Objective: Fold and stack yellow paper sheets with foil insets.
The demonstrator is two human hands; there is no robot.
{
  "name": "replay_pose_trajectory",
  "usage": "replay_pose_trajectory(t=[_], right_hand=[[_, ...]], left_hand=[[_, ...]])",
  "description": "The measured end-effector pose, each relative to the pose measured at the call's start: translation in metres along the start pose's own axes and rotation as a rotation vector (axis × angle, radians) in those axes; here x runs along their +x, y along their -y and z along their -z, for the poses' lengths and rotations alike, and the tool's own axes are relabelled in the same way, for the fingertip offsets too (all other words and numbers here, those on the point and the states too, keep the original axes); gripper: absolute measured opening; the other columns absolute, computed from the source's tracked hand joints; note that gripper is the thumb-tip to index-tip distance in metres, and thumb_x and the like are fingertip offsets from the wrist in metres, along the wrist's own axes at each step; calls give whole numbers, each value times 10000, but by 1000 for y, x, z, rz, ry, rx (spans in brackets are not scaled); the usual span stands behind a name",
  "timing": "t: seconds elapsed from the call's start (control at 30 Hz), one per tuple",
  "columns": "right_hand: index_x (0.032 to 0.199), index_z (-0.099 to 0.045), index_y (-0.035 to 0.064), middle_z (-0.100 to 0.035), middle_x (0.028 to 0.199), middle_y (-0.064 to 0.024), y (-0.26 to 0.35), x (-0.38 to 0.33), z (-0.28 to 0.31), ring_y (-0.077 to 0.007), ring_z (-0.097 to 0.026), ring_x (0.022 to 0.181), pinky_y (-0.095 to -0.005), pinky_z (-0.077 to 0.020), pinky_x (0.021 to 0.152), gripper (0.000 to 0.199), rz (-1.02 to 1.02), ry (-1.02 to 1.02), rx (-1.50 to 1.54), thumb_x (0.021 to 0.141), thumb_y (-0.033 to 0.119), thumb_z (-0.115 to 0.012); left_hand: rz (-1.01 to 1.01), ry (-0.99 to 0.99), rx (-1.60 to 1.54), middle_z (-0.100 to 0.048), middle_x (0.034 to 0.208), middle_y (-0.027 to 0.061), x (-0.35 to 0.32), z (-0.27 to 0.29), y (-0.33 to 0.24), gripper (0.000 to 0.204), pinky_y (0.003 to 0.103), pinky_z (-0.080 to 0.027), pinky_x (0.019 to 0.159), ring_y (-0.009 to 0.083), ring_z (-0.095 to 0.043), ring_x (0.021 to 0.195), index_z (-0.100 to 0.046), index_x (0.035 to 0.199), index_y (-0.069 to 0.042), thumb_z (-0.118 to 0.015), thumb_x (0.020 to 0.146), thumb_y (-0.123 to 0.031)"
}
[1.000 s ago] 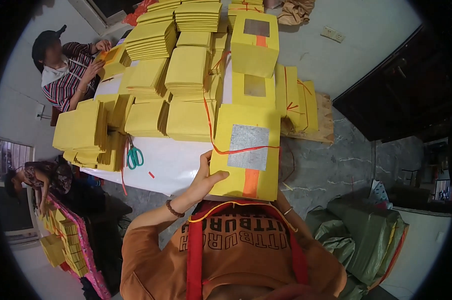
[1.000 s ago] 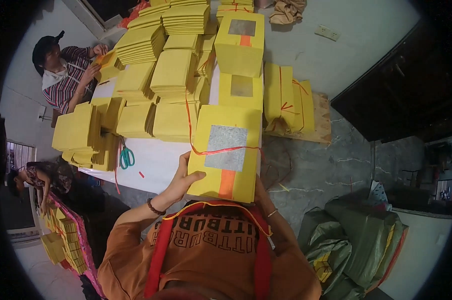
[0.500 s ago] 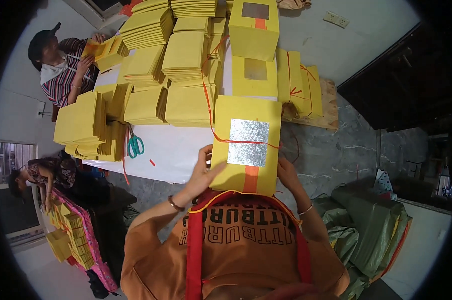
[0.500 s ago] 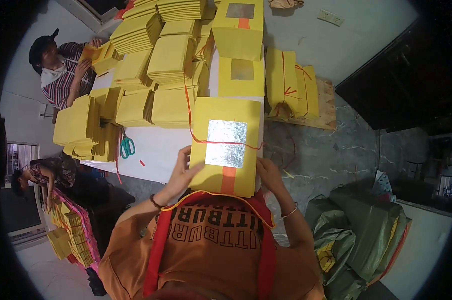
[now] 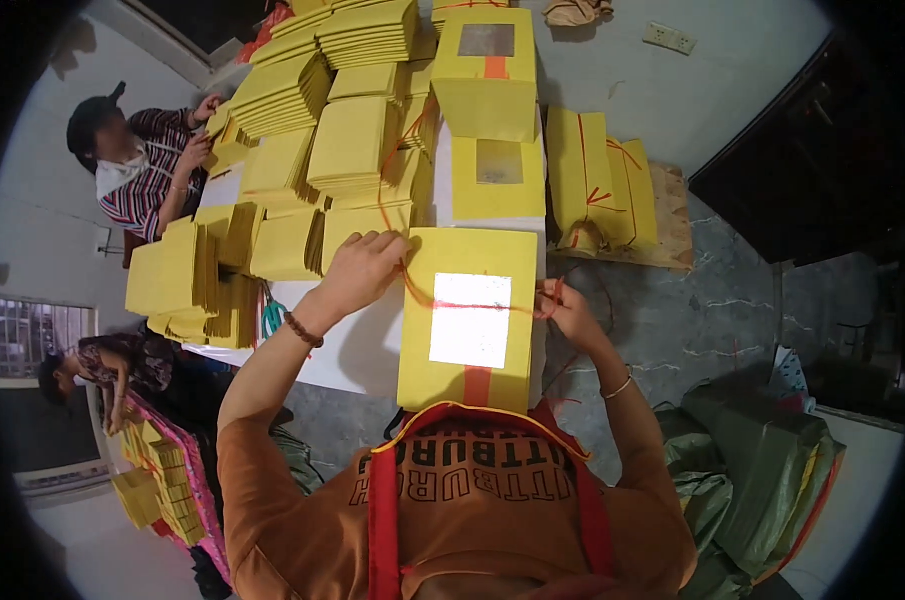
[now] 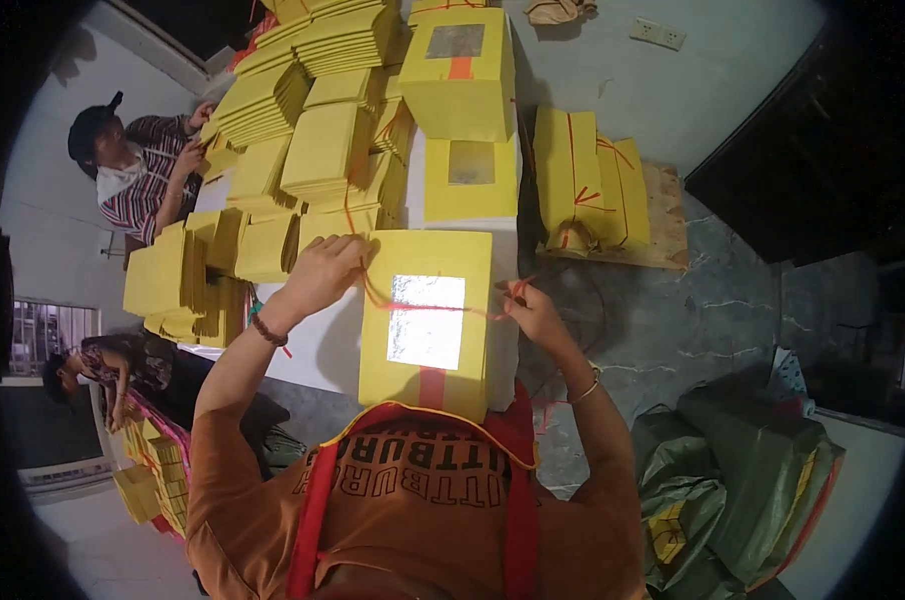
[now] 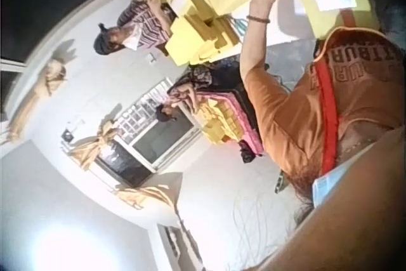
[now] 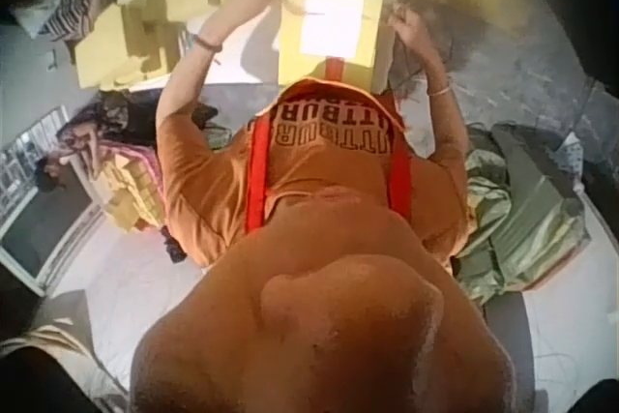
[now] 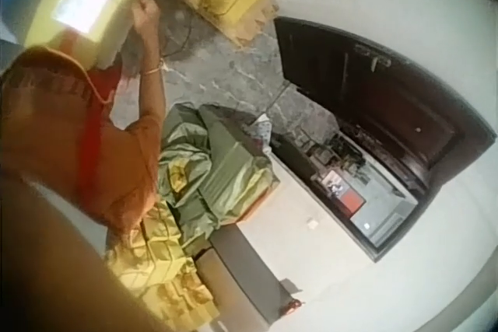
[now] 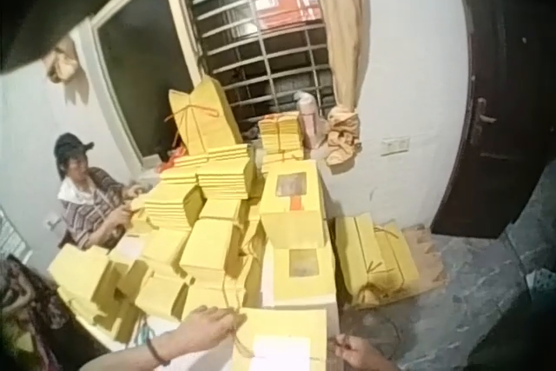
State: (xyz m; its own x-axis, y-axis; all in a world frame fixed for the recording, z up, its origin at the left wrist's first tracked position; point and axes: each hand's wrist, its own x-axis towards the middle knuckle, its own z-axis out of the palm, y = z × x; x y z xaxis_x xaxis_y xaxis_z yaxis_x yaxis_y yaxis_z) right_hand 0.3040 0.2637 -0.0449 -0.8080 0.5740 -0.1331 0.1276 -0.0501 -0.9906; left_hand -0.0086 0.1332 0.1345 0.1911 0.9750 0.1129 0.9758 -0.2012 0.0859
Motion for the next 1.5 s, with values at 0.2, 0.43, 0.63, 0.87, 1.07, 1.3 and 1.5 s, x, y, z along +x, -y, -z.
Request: replay_pose_trajectory(t=[0.2,0.43,0.63,0.87,1.07,1.3,1.5], right_hand=[[1407,-286,103,-599,976,-15,15,69,27,-85,-539,856,-240,-439,729,568,-110,-187,406,894,99,-529],[1209,-525,62,-591,1095,-119,-61,238,93,-232,-559,1007,-345,-432,838,392,34,-689,-82,889,288,-507],[1292,-408,-76,-472,1296,-177,-9,328,81,-277,-477,1158,-359,-345,975,821,-297,-479,488,903,626,-237],[1248,-488,-26,-486,1289,-156,-44,412,170,-248,-470,1163,-342,-362,957,621,-140,-473,681,934,495,-362],[1106,-567,68,-602,941,-52,48,411,161,-164,-562,836,-321,-445,737,275,161,-744,1008,922,231,-444],[1176,-540,16,-555,734,-21,146,358,172,-98,-508,669,-232,-426,651,350,372,-252,256,846,128,-500],[1266,-491,59,-481,1300,-126,137,361,135,-192,-451,1182,-327,-352,975,456,1260,-830,-413,901,328,-535]], left_hand=[[203,210,-399,-625,811,141,30,25,29,163,397,-483,658,333,-610,761,-505,988,-46,-542,856,-134],[309,-159,-434,-635,857,64,190,143,144,276,279,-470,722,138,-597,790,-557,983,-2,-492,908,-259],[389,-769,-577,-593,814,80,288,224,181,120,284,-462,677,170,-572,748,-567,834,-4,-522,864,-111],[96,-546,-598,-589,752,52,391,161,65,109,256,-463,646,136,-559,675,-570,841,-15,-535,866,-116],[389,-426,-579,-572,725,44,381,147,44,109,261,-452,553,116,-538,629,-548,836,-18,-517,884,-111],[78,-425,-816,-587,759,42,432,99,43,46,261,-462,605,141,-556,662,-558,861,-21,-545,850,-64],[-158,-227,-412,-668,789,94,439,20,-15,114,302,-485,698,217,-635,787,-669,865,-100,-611,791,-166]])
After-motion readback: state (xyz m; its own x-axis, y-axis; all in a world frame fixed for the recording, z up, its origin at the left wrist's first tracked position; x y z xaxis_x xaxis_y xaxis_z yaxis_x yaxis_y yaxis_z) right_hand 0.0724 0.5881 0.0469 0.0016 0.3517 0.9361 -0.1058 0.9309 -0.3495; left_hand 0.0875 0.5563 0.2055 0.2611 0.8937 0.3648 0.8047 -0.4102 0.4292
